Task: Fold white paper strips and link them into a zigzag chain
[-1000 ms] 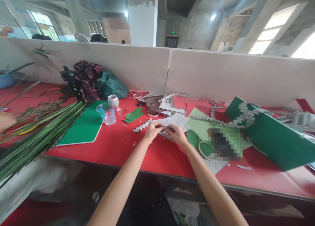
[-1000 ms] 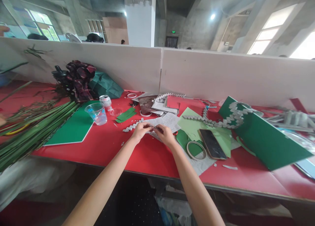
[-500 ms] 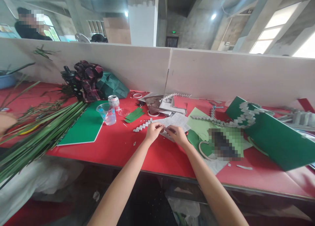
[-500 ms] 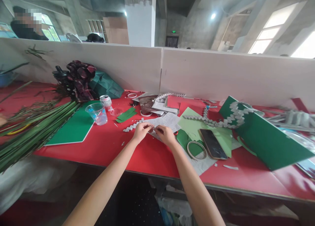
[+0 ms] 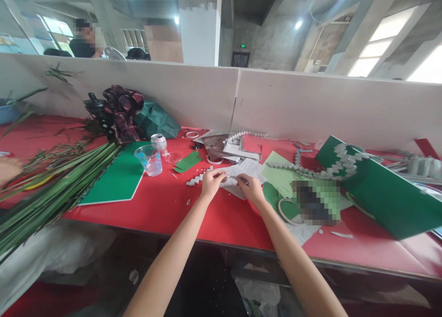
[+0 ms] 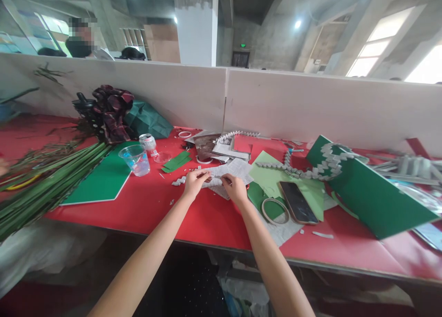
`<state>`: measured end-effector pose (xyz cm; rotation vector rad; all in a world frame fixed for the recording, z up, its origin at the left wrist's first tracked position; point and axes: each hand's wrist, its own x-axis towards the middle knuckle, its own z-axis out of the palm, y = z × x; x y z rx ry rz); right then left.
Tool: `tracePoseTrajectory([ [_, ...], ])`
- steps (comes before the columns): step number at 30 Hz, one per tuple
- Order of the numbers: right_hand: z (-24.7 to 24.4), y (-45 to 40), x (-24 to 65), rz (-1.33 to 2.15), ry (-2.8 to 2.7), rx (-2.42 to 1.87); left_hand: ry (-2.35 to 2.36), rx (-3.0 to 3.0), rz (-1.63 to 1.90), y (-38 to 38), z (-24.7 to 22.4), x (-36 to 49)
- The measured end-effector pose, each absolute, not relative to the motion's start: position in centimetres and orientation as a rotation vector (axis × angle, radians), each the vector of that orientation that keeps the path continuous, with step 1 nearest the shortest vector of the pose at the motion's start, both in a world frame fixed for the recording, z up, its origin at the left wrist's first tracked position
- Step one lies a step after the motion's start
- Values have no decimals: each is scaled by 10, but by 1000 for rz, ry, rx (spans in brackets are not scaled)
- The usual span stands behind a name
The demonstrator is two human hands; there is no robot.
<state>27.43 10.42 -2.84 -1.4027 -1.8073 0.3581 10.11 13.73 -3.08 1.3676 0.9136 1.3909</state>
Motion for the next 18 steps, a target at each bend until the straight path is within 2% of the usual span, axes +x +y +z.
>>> tracePoseTrajectory([
  [5, -28, 103, 274, 330, -1770, -1472, 900, 1351, 1381, 134, -28, 102],
  [12, -23, 100, 269, 249, -1675, -1685, 728, 1649, 1175, 122, -21, 107],
  [18, -26, 102, 269, 218, -1662, -1624, 782, 1433, 1297, 128, -24, 107],
])
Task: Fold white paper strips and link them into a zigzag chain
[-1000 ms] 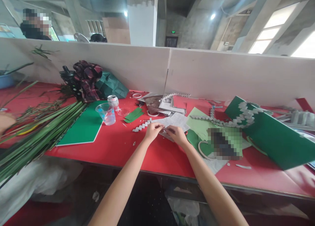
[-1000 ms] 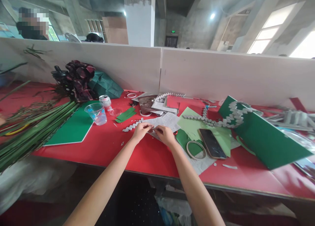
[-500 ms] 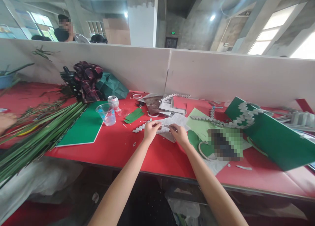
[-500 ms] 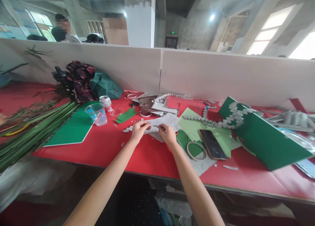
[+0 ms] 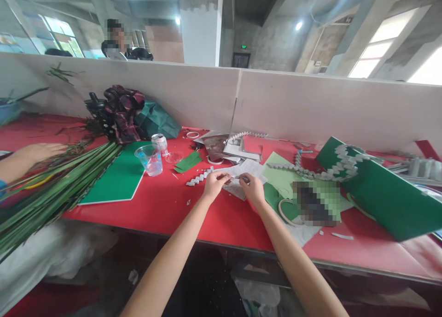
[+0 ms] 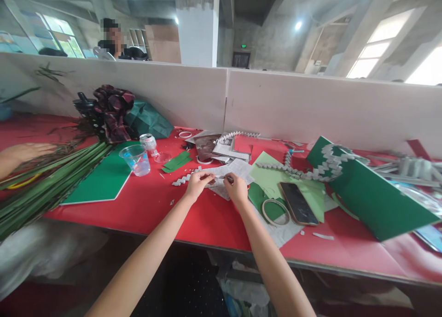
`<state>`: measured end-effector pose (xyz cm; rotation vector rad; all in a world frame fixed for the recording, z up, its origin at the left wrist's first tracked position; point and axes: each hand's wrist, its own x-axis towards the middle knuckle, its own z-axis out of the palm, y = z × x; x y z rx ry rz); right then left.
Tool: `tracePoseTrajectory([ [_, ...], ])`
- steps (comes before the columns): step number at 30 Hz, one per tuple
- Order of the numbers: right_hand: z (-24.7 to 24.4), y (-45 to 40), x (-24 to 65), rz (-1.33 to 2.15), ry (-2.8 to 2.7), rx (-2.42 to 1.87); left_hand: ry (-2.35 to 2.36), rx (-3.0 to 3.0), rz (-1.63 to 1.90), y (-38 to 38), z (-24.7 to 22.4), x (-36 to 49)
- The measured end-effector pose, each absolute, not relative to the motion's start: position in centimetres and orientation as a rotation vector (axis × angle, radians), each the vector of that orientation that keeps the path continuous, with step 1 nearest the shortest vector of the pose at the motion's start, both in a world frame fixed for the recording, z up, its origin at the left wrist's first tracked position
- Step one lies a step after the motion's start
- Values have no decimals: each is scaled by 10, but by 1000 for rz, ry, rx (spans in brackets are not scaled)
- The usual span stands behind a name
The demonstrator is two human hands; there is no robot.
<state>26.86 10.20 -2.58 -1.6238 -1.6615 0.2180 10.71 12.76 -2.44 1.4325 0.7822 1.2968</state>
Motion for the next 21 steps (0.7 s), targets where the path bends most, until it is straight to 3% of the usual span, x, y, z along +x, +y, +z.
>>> tracePoseTrajectory([
  [21, -30, 108, 271, 221, -1761, -1534, 721, 1252, 1280, 126, -21, 106],
])
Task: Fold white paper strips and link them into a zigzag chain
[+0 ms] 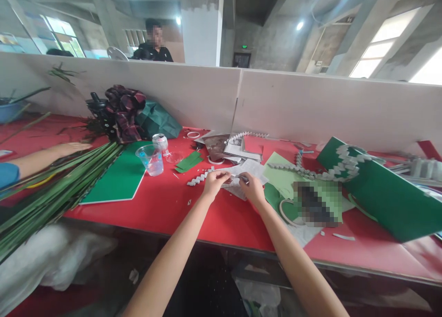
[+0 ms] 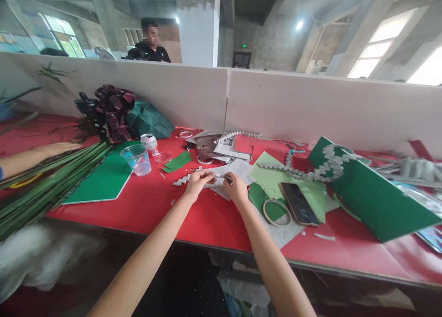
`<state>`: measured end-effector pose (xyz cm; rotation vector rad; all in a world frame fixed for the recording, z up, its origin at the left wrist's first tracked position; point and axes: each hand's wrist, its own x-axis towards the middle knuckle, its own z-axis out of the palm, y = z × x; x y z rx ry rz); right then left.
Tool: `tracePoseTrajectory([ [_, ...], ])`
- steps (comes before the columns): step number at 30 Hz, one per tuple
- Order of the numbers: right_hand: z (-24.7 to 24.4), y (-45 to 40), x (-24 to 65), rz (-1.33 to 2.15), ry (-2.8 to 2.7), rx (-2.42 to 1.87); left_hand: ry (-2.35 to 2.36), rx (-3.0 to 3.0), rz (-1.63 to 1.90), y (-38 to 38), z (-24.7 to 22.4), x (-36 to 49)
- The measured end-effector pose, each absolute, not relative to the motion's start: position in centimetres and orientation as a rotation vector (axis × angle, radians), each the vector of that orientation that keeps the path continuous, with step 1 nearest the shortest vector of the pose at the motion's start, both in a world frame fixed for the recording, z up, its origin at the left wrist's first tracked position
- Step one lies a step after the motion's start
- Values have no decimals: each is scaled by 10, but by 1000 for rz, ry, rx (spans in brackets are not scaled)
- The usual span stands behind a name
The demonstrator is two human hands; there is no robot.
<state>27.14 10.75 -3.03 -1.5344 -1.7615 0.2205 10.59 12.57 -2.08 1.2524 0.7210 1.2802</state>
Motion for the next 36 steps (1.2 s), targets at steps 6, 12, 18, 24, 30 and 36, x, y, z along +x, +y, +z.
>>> tracePoseTrajectory([
  [6, -26, 105, 271, 333, -1673, -1467, 663, 1186, 1258, 123, -18, 107],
  [12, -19, 104, 270, 997, -1408, -1032, 855, 1024, 1472, 133, -22, 100],
  [18, -15, 103, 270, 1126, -1386, -1012, 807, 1003, 1397, 135, -25, 102],
  [24, -14, 102, 266, 1085, -1448, -1031, 789, 1059, 1358, 130, -21, 103],
  [30, -19, 105, 265, 972, -1489, -1057, 766, 1067, 1329, 129, -22, 103],
  [36, -24, 111, 267, 862, -1474, -1098, 742, 1130, 1282, 130, -24, 104],
])
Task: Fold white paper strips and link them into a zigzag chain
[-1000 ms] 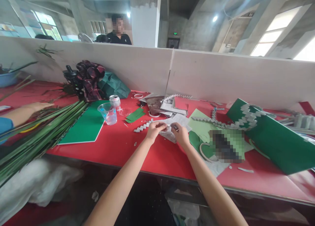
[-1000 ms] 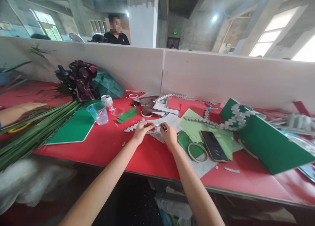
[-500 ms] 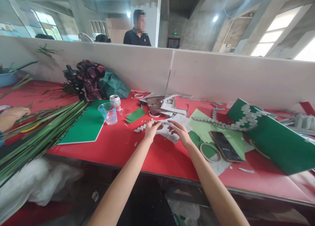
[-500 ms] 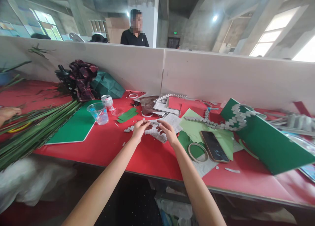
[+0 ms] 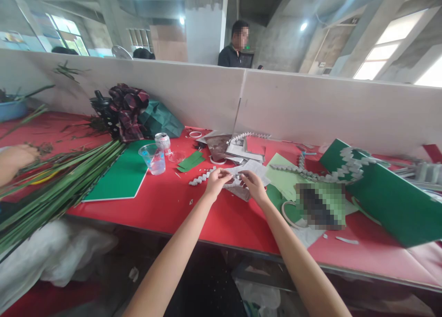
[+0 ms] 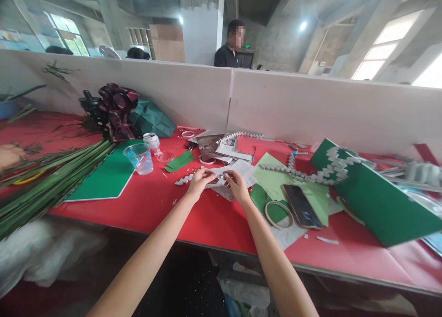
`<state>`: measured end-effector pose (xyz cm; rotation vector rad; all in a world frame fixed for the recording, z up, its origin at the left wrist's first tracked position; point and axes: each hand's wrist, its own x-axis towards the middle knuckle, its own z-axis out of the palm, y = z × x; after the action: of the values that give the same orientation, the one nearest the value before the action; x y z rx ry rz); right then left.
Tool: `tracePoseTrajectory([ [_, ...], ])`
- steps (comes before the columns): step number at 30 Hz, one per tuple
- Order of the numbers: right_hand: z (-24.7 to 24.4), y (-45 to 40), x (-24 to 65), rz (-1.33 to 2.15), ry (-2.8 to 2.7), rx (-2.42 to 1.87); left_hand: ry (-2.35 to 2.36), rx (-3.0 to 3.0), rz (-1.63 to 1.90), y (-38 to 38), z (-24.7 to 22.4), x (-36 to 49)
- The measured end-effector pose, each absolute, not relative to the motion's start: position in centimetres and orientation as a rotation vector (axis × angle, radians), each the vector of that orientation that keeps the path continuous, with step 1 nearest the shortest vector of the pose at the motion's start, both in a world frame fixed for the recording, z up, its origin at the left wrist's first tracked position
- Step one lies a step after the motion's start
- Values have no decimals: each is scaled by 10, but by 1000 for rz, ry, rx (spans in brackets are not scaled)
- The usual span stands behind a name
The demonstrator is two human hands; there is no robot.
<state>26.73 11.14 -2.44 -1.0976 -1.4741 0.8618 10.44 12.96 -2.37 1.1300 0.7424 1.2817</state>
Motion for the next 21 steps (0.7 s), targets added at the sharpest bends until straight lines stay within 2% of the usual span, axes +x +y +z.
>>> tracePoseTrajectory([
  [21, -28, 111, 266, 805, -1480, -1099, 655, 1190, 942, 122, -18, 100],
])
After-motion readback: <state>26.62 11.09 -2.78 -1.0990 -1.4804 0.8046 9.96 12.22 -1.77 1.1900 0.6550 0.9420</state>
